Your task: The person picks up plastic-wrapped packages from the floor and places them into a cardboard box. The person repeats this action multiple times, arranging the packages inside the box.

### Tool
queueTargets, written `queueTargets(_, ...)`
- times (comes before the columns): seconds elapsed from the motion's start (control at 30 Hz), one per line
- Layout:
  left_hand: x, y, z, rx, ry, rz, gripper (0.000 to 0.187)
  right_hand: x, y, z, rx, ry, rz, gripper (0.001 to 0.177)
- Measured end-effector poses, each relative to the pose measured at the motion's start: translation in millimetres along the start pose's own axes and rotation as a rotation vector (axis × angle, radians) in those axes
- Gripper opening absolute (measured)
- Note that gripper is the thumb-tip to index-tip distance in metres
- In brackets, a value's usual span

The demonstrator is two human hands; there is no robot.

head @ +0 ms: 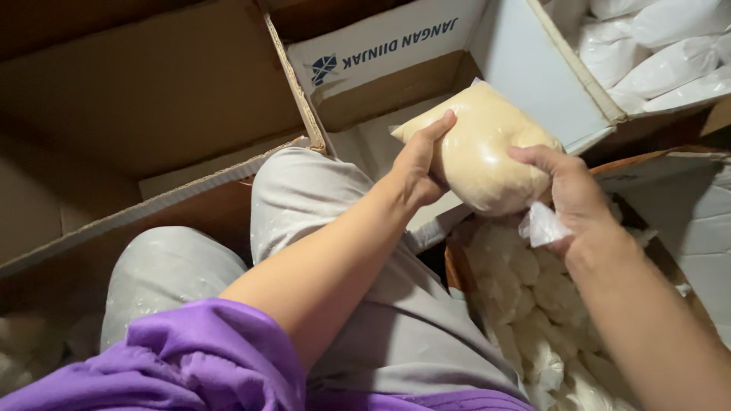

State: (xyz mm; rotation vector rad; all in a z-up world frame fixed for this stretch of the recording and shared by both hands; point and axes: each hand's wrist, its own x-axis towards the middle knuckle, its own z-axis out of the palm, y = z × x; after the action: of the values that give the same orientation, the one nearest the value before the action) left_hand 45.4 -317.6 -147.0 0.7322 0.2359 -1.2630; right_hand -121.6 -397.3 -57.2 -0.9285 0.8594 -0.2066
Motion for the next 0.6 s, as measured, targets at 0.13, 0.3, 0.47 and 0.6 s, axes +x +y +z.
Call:
queueTargets(0.13, 8, 11, -6, 0.075, 0.209, -0.023, 0.066, 28, -2, -4, -0.047, -0.082, -0.040, 0.056)
queueTargets(0.3, 27, 10, -23, -0.078, 0.168, -0.012, 0.065, 60, -7, 1, -0.118, -0.108, -0.049, 0.055)
queueTargets(0.47, 37, 6, -31, 0.003, 0.323, -0.014, 0.062, 95, -2, 10, -0.290, 0.011, -0.095, 0.057)
queueTargets(0.6, 30, 14, -27, 0.096, 0.424, -0.027, 0.061, 133, 5, 7, -0.447, 0.109, -0.123, 0.057)
